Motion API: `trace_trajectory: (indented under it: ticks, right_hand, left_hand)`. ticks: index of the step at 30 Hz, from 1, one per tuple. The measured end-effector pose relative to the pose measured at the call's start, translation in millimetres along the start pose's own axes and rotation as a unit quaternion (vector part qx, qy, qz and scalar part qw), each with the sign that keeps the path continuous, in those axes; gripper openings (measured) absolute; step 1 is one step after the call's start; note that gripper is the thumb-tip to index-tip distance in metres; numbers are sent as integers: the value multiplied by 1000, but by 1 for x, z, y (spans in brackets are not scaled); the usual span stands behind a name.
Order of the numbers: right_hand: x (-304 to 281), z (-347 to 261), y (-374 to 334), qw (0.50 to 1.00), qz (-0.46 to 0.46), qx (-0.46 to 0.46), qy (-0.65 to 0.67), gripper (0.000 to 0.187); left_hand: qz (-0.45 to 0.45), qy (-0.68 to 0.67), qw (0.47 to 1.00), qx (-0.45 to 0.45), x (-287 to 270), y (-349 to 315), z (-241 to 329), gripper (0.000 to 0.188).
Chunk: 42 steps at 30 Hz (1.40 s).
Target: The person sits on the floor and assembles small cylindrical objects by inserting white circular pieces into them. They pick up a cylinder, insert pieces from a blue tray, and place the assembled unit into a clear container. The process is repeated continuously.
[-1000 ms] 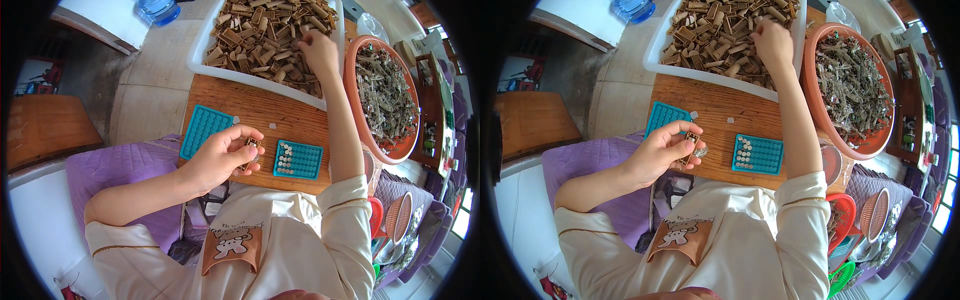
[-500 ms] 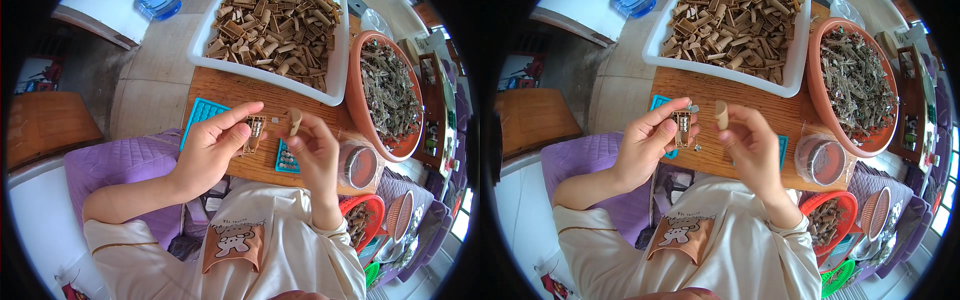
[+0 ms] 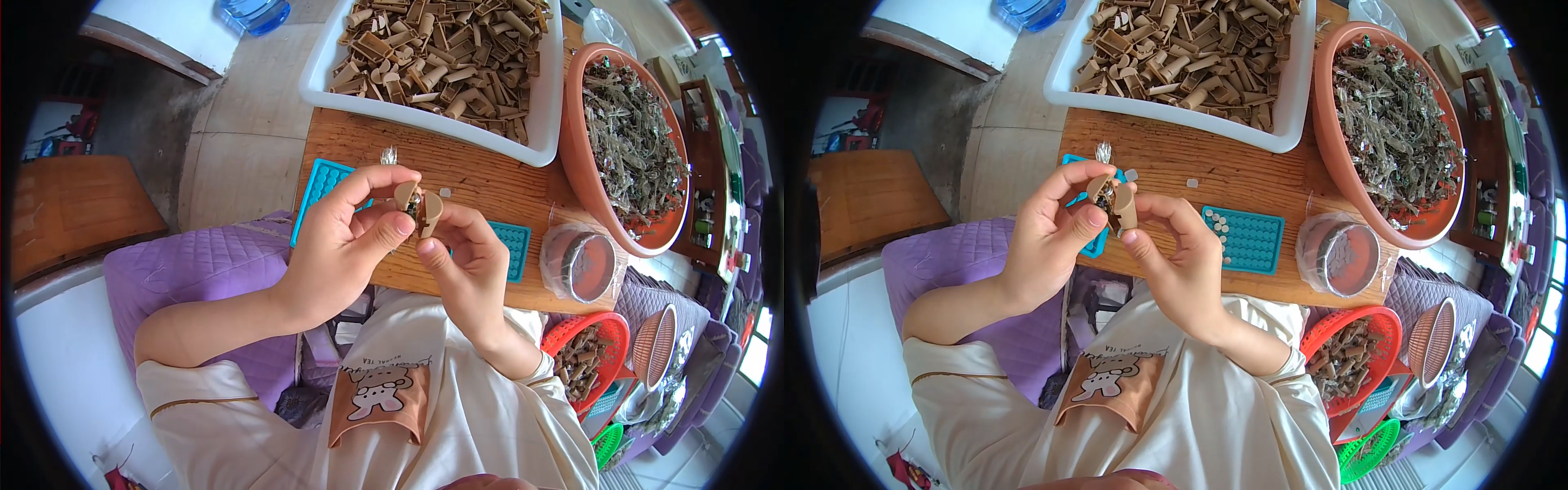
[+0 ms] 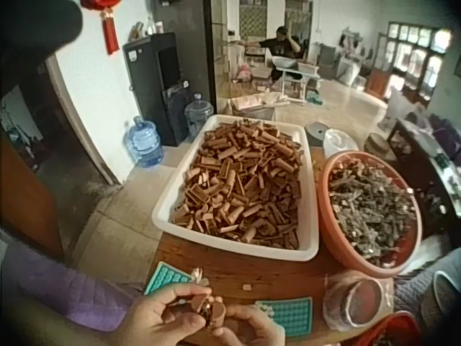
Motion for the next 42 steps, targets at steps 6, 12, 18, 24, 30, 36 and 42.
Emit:
trace_trajectory:
  ticks: [6, 12, 18, 24, 30, 36, 42]
  right_hand:
    - [2, -4, 4, 997, 13, -40, -72, 22]
    - [1, -9, 1, 993, 13, -60, -98, 20]
    - [0, -12, -1, 988, 2, -65, -137, 23]
    - [-2, -22, -3, 982, 14, -100, -162, 23]
    - [-4, -22, -5, 980, 1, -92, -174, 23]
    - [-1, -10, -3, 989, 2, -64, -136, 25]
    - [16, -3, -1, 982, 11, -98, -162, 23]
  left_hand:
    - [-28, 5, 999, 17, 1, -2, -3, 35]
    - [-50, 44, 997, 38, 4, -5, -2, 31]
    - [-60, 77, 994, 43, 5, -5, -1, 30]
    - [-66, 55, 996, 38, 6, -7, 0, 31]
    - [-76, 63, 994, 43, 7, -7, -2, 32]
    - [-69, 118, 990, 46, 8, -9, -3, 36]
    - [-79, 314, 933, 158, 9, -10, 6, 39]
Point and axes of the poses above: each hand's wrist, its own y-axis towards the middle knuckle, its own x-axis out of the palm, z = x × y, the point moved 4 cm from there along y, towards the middle knuckle, and after that the axes turned 9 degrees about -z, right-handed, at the moved point
